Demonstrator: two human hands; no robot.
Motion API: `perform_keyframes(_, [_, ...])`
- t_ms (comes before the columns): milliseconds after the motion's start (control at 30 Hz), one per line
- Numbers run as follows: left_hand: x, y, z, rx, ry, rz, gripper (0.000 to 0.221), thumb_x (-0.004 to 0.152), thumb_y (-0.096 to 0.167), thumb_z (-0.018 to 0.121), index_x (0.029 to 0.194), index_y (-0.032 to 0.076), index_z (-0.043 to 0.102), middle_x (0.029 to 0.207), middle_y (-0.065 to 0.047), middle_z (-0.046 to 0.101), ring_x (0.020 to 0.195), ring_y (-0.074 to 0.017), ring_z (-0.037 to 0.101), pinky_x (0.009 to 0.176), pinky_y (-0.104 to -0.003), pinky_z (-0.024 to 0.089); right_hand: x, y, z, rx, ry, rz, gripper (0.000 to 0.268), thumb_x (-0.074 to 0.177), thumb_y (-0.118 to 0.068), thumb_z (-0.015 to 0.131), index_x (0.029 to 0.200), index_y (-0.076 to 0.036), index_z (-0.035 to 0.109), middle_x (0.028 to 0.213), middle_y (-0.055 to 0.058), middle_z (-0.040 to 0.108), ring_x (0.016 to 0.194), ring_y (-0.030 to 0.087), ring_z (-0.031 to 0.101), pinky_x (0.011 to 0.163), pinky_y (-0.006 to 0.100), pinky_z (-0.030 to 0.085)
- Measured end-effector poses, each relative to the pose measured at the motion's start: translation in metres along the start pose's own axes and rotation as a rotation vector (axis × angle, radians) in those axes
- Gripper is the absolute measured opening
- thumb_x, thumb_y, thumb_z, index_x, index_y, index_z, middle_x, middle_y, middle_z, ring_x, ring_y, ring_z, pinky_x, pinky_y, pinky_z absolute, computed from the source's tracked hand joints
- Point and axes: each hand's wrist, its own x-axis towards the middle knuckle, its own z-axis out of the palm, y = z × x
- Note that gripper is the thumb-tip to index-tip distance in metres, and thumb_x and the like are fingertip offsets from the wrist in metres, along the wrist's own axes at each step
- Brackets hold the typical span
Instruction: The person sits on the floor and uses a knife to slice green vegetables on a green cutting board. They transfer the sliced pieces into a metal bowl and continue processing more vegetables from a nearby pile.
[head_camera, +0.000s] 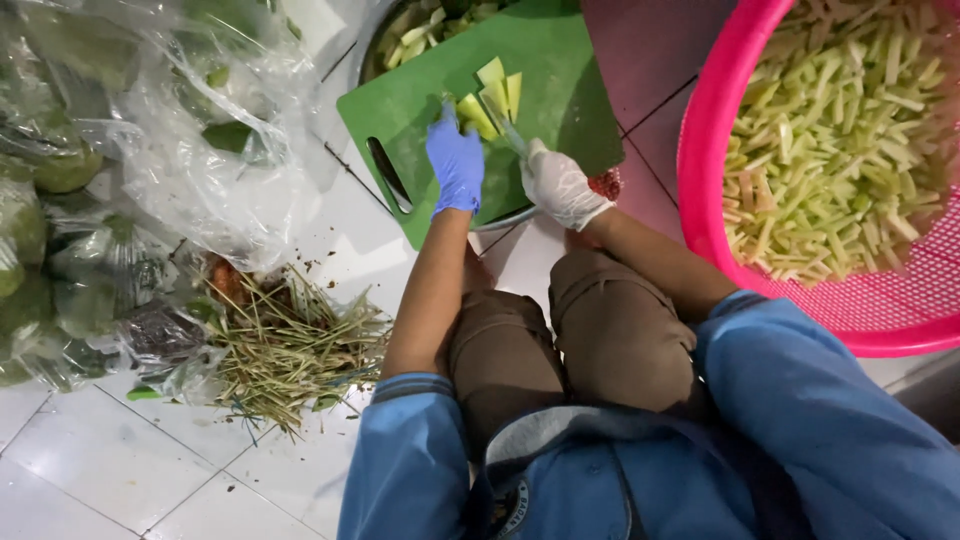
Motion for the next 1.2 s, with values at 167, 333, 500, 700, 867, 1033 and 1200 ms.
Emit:
perform_keyframes(167, [-0.004,-0.008,0.007,0.000,0.012,-0.011,0.049,0.082,-0.001,0.055,0.131,0.006,0.047,0.112,-0.019,0.063,0.096,-0.0278,0.065,0.084,-0.033,0.054,0.013,-0.014,0.009,-0.220,0.080,0.062,0.026,0.089,-0.005,0.037,0.115,-0.002,0.039,0.076,0.017,0.063,0.068,0.040,0.064,0.053,0.051,0.052])
perform_keyframes(333, [-0.002,-0.017,0.012,0.027,0.064,0.086,0.047,0.083,0.011,0.055,0.129,0.004,0.048,0.109,-0.019,0.064,0.096,-0.0300,0.063,0.082,-0.036,0.052,0.033,0.012,0.032,-0.276,0.203,-0.057,0.022,0.091,-0.015,0.041,0.111,-0.005,0.040,0.066,0.010,0.060,0.057,0.035,0.063,0.047,0.048,0.050])
perform_keyframes(500, [0.000,-0.026,0.023,0.032,0.211,0.085,0.039,0.076,0.020,0.066,0.114,0.015,0.063,0.089,-0.009,0.066,0.088,-0.0263,0.066,0.081,-0.035,0.053,0.022,0.000,0.016,-0.239,0.040,0.048,0.031,0.089,-0.024,0.046,0.114,-0.007,0.040,0.089,0.021,0.066,0.092,0.042,0.064,0.079,0.051,0.054])
perform_keyframes(700, [-0.002,-0.013,0.011,-0.112,0.088,0.035,0.043,0.080,0.005,0.058,0.123,0.002,0.054,0.117,-0.019,0.061,0.109,-0.0306,0.058,0.096,-0.035,0.047,0.045,0.028,0.038,-0.375,0.263,-0.167,0.016,0.091,-0.014,0.042,0.105,-0.007,0.043,0.057,0.004,0.056,0.046,0.031,0.059,0.040,0.046,0.047])
perform_keyframes(867, [0.004,-0.030,0.026,0.025,0.120,0.124,0.046,0.077,0.010,0.060,0.123,0.009,0.055,0.093,-0.019,0.068,0.082,-0.0329,0.060,0.070,-0.040,0.049,0.042,0.021,0.038,-0.327,0.095,-0.038,0.021,0.080,-0.003,0.041,0.100,-0.002,0.047,0.077,0.016,0.064,0.068,0.041,0.065,0.056,0.053,0.051])
perform_keyframes(1033, [0.003,-0.017,0.015,0.028,0.033,0.030,0.044,0.082,0.014,0.057,0.127,0.011,0.053,0.091,-0.017,0.067,0.084,-0.0305,0.061,0.072,-0.040,0.050,0.038,0.031,0.028,-0.230,0.096,-0.076,0.033,0.088,-0.015,0.041,0.116,0.002,0.041,0.078,0.016,0.063,0.064,0.034,0.063,0.052,0.045,0.051])
perform_keyframes(1200, [-0.001,-0.010,0.008,-0.048,0.046,-0.056,0.045,0.083,0.012,0.059,0.127,0.008,0.052,0.102,-0.017,0.063,0.094,-0.0302,0.063,0.086,-0.035,0.050,0.032,0.030,0.034,-0.078,0.176,-0.172,0.016,0.095,-0.019,0.047,0.091,-0.005,0.041,0.065,0.008,0.055,0.049,0.026,0.053,0.043,0.041,0.041])
